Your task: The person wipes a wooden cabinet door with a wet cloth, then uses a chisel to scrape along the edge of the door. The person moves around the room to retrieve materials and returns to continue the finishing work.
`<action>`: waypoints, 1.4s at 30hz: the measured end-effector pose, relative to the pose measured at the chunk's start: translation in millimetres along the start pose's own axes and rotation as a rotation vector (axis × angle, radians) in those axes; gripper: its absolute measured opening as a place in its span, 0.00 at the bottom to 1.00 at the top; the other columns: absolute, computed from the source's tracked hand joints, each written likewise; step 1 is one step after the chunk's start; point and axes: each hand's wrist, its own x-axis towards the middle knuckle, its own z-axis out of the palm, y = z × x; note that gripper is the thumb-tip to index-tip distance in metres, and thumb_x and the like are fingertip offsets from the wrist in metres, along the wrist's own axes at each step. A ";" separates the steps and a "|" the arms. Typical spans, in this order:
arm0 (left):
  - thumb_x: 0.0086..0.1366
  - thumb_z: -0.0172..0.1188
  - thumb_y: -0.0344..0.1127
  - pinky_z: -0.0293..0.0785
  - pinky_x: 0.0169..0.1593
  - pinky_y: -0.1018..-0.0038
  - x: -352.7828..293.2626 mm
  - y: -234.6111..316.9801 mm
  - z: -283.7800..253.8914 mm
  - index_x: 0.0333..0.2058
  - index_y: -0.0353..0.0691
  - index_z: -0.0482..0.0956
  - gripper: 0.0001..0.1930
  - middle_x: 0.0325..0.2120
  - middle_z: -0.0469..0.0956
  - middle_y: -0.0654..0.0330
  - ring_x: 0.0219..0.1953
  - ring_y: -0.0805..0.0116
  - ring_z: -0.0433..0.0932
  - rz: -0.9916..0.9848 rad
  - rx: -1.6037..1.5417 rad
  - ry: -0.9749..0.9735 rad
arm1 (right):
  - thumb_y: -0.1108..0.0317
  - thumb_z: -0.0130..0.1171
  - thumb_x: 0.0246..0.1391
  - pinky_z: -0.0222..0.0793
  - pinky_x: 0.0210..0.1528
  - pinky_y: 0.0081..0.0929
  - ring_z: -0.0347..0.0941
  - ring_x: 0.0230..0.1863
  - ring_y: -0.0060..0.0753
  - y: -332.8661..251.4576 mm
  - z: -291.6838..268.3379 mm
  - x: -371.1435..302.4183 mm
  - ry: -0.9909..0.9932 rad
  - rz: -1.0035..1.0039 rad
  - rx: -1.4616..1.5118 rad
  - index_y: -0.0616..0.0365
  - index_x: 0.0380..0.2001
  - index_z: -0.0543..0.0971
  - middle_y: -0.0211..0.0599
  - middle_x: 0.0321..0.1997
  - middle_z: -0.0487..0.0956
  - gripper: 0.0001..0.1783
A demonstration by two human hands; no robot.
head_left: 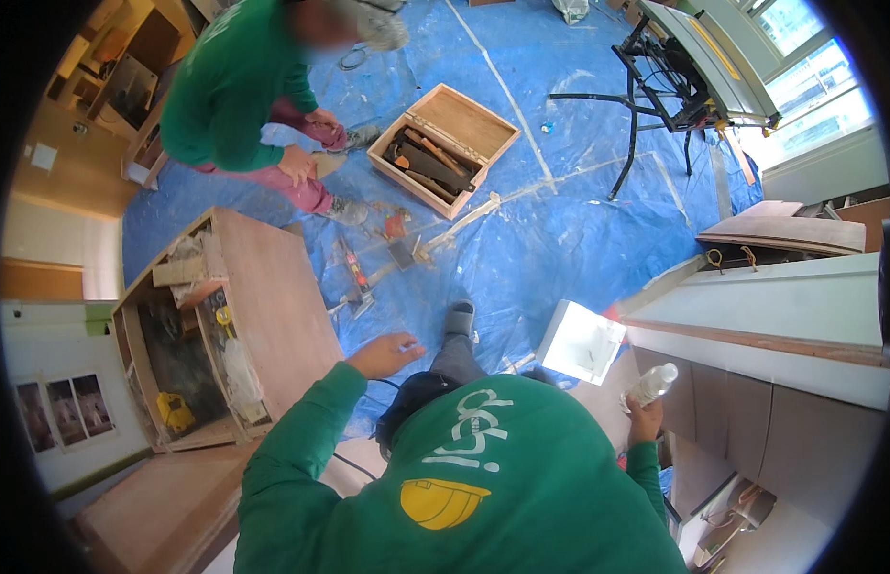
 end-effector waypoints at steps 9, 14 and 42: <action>0.71 0.61 0.47 0.78 0.50 0.67 113.3 29.4 -26.5 0.46 0.37 0.83 0.18 0.38 0.86 0.55 0.41 0.65 0.82 -0.145 0.043 -0.123 | 0.72 0.69 0.58 0.79 0.49 0.32 0.79 0.50 0.31 -41.9 10.8 146.2 0.053 0.083 0.042 0.59 0.61 0.73 0.34 0.53 0.80 0.29; 0.70 0.57 0.38 0.77 0.43 0.68 190.2 58.0 -24.2 0.36 0.36 0.82 0.11 0.32 0.84 0.58 0.35 0.69 0.81 -0.226 -0.213 0.063 | 0.74 0.68 0.57 0.74 0.58 0.32 0.77 0.55 0.31 -70.7 9.4 287.9 -0.143 -0.053 -0.074 0.61 0.62 0.73 0.36 0.56 0.80 0.29; 0.65 0.64 0.37 0.77 0.32 0.63 459.9 71.5 -71.9 0.39 0.34 0.77 0.11 0.26 0.79 0.57 0.27 0.61 0.81 -0.395 -0.290 0.331 | 0.76 0.72 0.55 0.77 0.54 0.29 0.77 0.52 0.29 -416.0 188.6 757.9 -0.596 -0.038 -0.291 0.62 0.61 0.73 0.34 0.53 0.80 0.30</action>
